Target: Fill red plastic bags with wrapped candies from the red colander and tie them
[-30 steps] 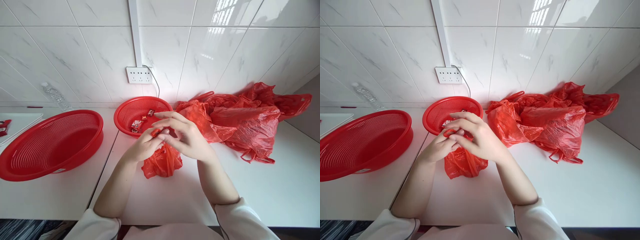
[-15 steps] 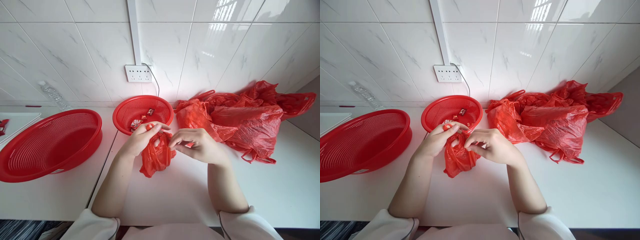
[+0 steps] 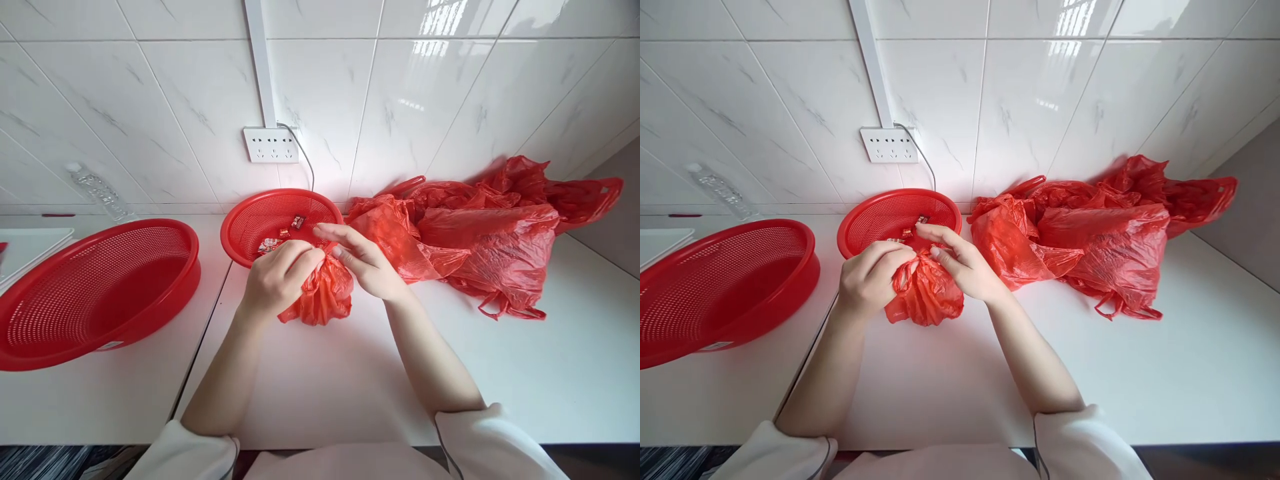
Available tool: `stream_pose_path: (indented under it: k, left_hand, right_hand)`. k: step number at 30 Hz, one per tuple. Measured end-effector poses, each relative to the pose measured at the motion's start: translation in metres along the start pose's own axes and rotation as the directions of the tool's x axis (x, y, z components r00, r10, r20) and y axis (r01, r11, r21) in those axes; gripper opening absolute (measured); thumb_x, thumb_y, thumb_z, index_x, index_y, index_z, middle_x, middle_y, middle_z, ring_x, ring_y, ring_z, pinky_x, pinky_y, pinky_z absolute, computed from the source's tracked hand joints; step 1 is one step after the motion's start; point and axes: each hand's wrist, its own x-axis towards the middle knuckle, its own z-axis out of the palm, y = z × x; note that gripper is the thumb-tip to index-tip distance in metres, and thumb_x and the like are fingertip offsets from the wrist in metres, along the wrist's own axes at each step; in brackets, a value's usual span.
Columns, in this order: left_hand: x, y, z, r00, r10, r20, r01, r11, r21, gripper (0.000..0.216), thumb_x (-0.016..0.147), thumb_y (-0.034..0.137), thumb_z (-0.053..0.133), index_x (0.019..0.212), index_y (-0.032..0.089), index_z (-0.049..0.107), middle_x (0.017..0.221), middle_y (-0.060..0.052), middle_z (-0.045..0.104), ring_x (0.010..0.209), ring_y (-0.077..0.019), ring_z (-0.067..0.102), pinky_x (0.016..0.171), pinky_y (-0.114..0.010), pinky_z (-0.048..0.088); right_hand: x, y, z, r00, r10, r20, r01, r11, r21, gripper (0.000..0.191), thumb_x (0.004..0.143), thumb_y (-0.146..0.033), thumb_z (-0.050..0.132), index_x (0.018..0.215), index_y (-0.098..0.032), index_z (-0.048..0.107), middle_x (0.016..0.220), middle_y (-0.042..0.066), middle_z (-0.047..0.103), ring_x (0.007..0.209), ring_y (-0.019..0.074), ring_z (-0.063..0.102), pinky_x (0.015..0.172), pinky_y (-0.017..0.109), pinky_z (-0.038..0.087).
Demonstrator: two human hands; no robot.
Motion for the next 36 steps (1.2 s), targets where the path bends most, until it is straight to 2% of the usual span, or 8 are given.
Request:
stream_pose_path:
  k: [5, 9, 13, 17, 22, 26, 31, 36]
  left_hand:
    - [-0.001, -0.006, 0.002, 1.000, 0.029, 0.006, -0.030, 0.997, 0.070, 0.019, 0.088, 0.018, 0.053, 0.082, 0.025, 0.069, 0.078, -0.003, 0.067, 0.078, -0.0181, 0.065, 0.076, -0.032, 0.052]
    - [-0.004, -0.010, -0.006, 0.998, 0.022, 0.063, -0.023, 1.000, 0.013, 0.012, 0.086, 0.021, 0.059, 0.089, 0.027, 0.070, 0.083, -0.001, 0.071, 0.081, -0.0170, 0.066, 0.076, -0.029, 0.050]
    - [-0.016, -0.011, -0.017, 0.989, -0.112, 0.099, 0.108, 0.993, 0.037, 0.013, 0.082, 0.027, 0.064, 0.070, 0.023, 0.062, 0.062, 0.002, 0.061, 0.059, -0.0132, 0.054, 0.058, -0.026, 0.040]
    - [-0.030, -0.009, -0.027, 0.949, -0.300, 0.099, 0.305, 0.952, -0.040, 0.026, 0.079, 0.021, 0.062, 0.058, 0.019, 0.046, 0.051, 0.005, 0.044, 0.049, -0.0088, 0.038, 0.051, -0.024, 0.030]
    - [-0.061, -0.024, -0.032, 0.813, -0.581, 0.045, 0.581, 0.814, 0.005, 0.032, 0.067, 0.010, 0.057, 0.052, 0.017, 0.030, 0.050, 0.006, 0.025, 0.049, -0.0079, 0.025, 0.048, -0.024, 0.023]
    - [-0.087, -0.037, -0.026, 0.642, -0.737, 0.212, 0.752, 0.659, 0.011, 0.031, 0.069, 0.015, 0.055, 0.052, 0.018, 0.029, 0.049, 0.006, 0.026, 0.050, -0.0086, 0.028, 0.049, -0.024, 0.023]
    - [-0.079, -0.045, -0.026, 0.499, -0.523, 0.691, 0.825, 0.530, -0.195, 0.018, 0.079, 0.032, 0.059, 0.068, 0.019, 0.053, 0.065, 0.001, 0.057, 0.064, -0.0138, 0.055, 0.060, -0.025, 0.044]
    - [-0.063, -0.050, -0.025, 0.620, -0.468, 0.630, 0.780, 0.457, -0.428, 0.022, 0.085, 0.041, 0.058, 0.087, 0.019, 0.059, 0.074, -0.001, 0.058, 0.070, -0.0141, 0.058, 0.065, -0.026, 0.050]
  right_hand:
    - [-0.002, 0.004, -0.003, 0.997, 0.038, 0.066, -0.033, 0.996, -0.081, 0.027, 0.093, -0.028, 0.048, 0.113, -0.019, 0.065, 0.112, 0.006, 0.068, 0.098, 0.0167, 0.065, 0.085, 0.031, 0.053]
    - [-0.009, -0.005, -0.003, 0.990, 0.070, -0.121, -0.112, 0.916, -0.384, 0.031, 0.091, -0.020, 0.041, 0.111, -0.020, 0.064, 0.092, 0.003, 0.070, 0.075, 0.0132, 0.064, 0.073, 0.027, 0.051]
    - [-0.019, -0.012, -0.009, 0.939, 0.012, -0.342, -0.241, 0.735, -0.634, 0.022, 0.081, -0.019, 0.049, 0.097, -0.021, 0.065, 0.064, -0.003, 0.060, 0.056, 0.0118, 0.054, 0.060, 0.024, 0.043]
    - [-0.032, -0.007, -0.025, 0.921, 0.047, -0.387, -0.309, 0.693, -0.651, 0.017, 0.075, -0.021, 0.053, 0.089, -0.022, 0.061, 0.058, -0.005, 0.056, 0.050, 0.0105, 0.047, 0.055, 0.023, 0.038]
    - [-0.060, 0.021, -0.052, 0.865, 0.147, -0.479, -0.471, 0.567, -0.676, 0.015, 0.071, -0.022, 0.055, 0.086, -0.024, 0.058, 0.061, -0.006, 0.059, 0.052, 0.0113, 0.051, 0.057, 0.024, 0.037]
    - [-0.082, 0.038, -0.071, 0.822, 0.264, -0.505, -0.568, 0.459, -0.683, 0.016, 0.073, -0.022, 0.052, 0.088, -0.025, 0.057, 0.063, -0.005, 0.061, 0.055, 0.0133, 0.054, 0.056, 0.025, 0.037]
    - [-0.082, 0.024, -0.073, 0.903, 0.352, -0.246, -0.396, 0.461, -0.794, 0.033, 0.078, -0.020, 0.051, 0.110, -0.025, 0.058, 0.107, 0.006, 0.066, 0.097, 0.0233, 0.063, 0.079, 0.036, 0.049]
    - [-0.072, 0.023, -0.018, 0.976, 0.198, 0.087, -0.085, 0.720, -0.689, 0.055, 0.085, -0.030, 0.056, 0.138, -0.023, 0.042, 0.152, 0.011, 0.032, 0.137, 0.0269, 0.037, 0.108, 0.043, 0.038]
